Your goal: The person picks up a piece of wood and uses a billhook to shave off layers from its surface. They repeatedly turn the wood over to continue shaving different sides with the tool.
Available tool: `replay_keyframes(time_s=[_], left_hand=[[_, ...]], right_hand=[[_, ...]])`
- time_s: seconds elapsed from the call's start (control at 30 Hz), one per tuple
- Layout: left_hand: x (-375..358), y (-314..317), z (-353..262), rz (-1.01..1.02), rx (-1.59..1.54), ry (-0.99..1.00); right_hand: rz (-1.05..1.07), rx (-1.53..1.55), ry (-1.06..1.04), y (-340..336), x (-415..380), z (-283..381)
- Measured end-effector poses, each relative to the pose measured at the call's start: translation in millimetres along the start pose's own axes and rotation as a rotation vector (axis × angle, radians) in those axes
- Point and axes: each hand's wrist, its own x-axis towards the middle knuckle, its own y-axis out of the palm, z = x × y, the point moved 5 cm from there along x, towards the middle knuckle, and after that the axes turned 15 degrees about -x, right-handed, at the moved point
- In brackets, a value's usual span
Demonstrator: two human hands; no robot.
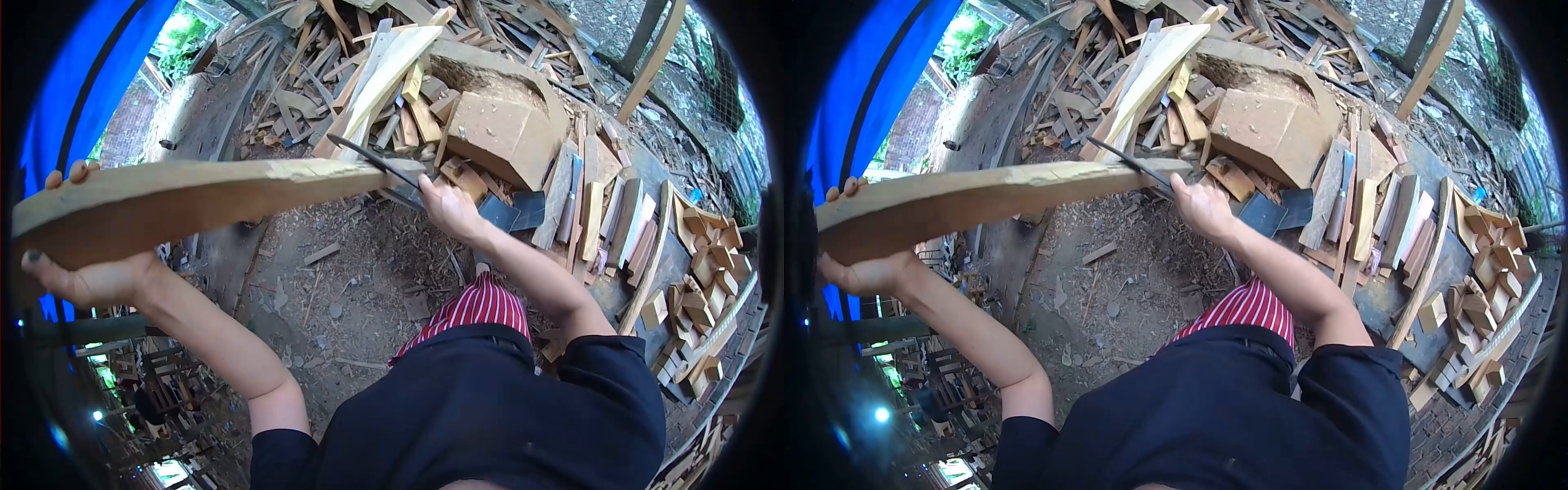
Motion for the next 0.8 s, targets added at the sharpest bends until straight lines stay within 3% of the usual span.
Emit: replay_keyframes(time_s=[0.1, 0.23, 0.3, 0.4, 0.47, 0.5, 0.53, 0.6, 0.7, 0.8], left_hand=[[-4, 13, 3, -0.122, 0.163, 0.076], [-5, 18, 3, -0.108, 0.156, 0.095], [-1, 18, 4, -0.097, 0.151, 0.083], [3, 21, 6, -0.085, 0.199, 0.110], [8, 16, 9, -0.029, 0.149, 0.010], [1, 23, 9, -0.098, 0.144, 0.100], [1, 22, 6, -0.090, 0.148, 0.110], [-6, 20, 0, -0.067, 0.135, 0.124], [-7, 18, 1, -0.075, 0.139, 0.110], [-3, 13, 3, -0.102, 0.060, 0.066]], right_hand=[[0.066, 0.135, -0.037, -18, 16, 3], [-0.120, 0.328, -0.115, -135, 19, 52], [-0.515, 0.321, -0.242, -177, 18, 69], [-0.485, 0.347, -0.231, -161, 11, 66], [-0.301, 0.070, -0.118, -64, 5, 33], [-0.098, -0.060, -0.018, -1, 1, 4], [-0.090, -0.079, -0.006, 12, -5, -1], [-0.078, -0.099, 0.000, 12, -3, -5], [-0.050, 0.112, -0.072, -15, 6, -3], [-0.127, 0.239, -0.122, -105, 12, 37]])
